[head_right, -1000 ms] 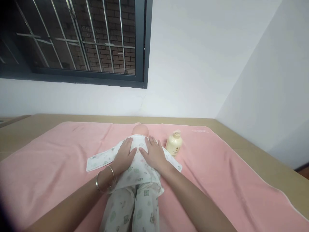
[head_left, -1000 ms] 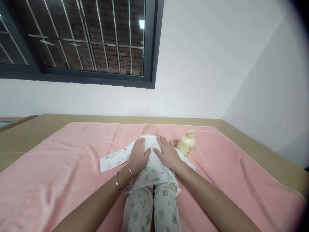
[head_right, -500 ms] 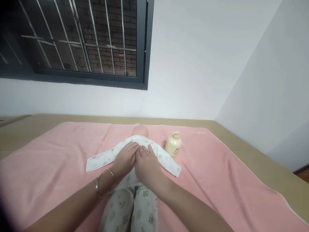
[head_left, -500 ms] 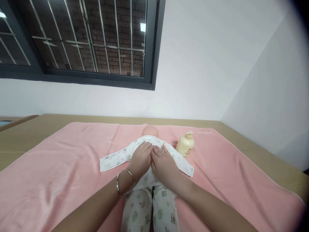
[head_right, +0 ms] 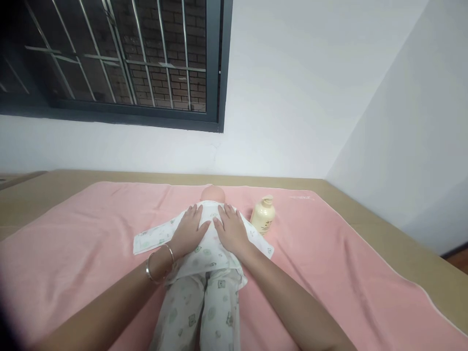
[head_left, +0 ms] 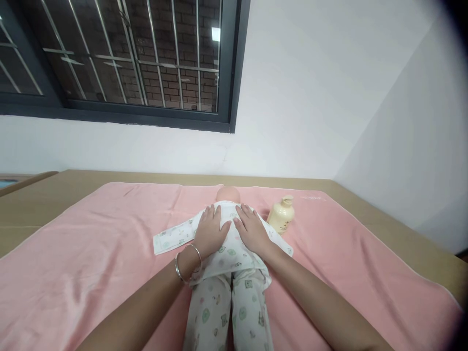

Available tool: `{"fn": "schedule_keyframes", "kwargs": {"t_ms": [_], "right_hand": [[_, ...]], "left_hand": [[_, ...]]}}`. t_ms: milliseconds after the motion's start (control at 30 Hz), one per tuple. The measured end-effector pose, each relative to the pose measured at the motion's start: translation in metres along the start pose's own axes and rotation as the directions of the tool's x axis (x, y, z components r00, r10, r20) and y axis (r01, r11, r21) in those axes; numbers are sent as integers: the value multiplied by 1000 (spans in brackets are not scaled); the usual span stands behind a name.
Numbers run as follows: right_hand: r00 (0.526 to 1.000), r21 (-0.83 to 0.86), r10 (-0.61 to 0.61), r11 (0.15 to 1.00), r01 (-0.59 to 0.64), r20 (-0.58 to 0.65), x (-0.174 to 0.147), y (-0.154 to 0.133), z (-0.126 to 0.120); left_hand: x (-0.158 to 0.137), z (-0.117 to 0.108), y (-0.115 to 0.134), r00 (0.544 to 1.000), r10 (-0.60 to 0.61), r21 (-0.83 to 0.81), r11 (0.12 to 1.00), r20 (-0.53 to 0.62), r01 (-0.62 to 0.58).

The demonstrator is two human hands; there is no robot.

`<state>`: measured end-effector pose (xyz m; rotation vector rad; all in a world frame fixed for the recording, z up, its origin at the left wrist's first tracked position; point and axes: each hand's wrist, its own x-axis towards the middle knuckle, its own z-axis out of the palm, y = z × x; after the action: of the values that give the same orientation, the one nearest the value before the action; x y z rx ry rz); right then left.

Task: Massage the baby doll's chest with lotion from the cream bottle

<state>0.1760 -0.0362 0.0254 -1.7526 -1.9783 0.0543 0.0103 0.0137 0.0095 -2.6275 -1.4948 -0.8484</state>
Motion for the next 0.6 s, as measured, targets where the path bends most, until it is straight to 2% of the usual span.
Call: {"fn": "schedule_keyframes", "kwargs": {"t_ms": [67,167,233,300,367,467,600], "right_hand": [[1000,-71,13,997,-15,-25,-6,-11,-3],[993,-124,-108,987,100,-54,-16,-26,-5],[976,-89,-207,975,202,-61,-18,-31,-5],[966,-23,-249,969,248,-76,-15,-28,-4],[967,48,-234,970,239,-98,-9,-20,-1],[979,128,-175,974,188,-104,0,-7,6],[993,127,-74,988,85,-93,0,-2,14]], "left_hand": [[-4,-3,5,996,36,63,998,-77,-31],[-8,-10,10,967,205,128,974,-154,-186],[-8,-14,10,933,321,128,945,-161,-302],[-6,-14,7,921,355,79,935,-162,-346],[-3,-11,2,939,309,-11,949,-150,-314],[2,-3,-4,980,178,-144,971,-88,-189],[5,4,-5,998,57,-195,979,-23,-60]]}}
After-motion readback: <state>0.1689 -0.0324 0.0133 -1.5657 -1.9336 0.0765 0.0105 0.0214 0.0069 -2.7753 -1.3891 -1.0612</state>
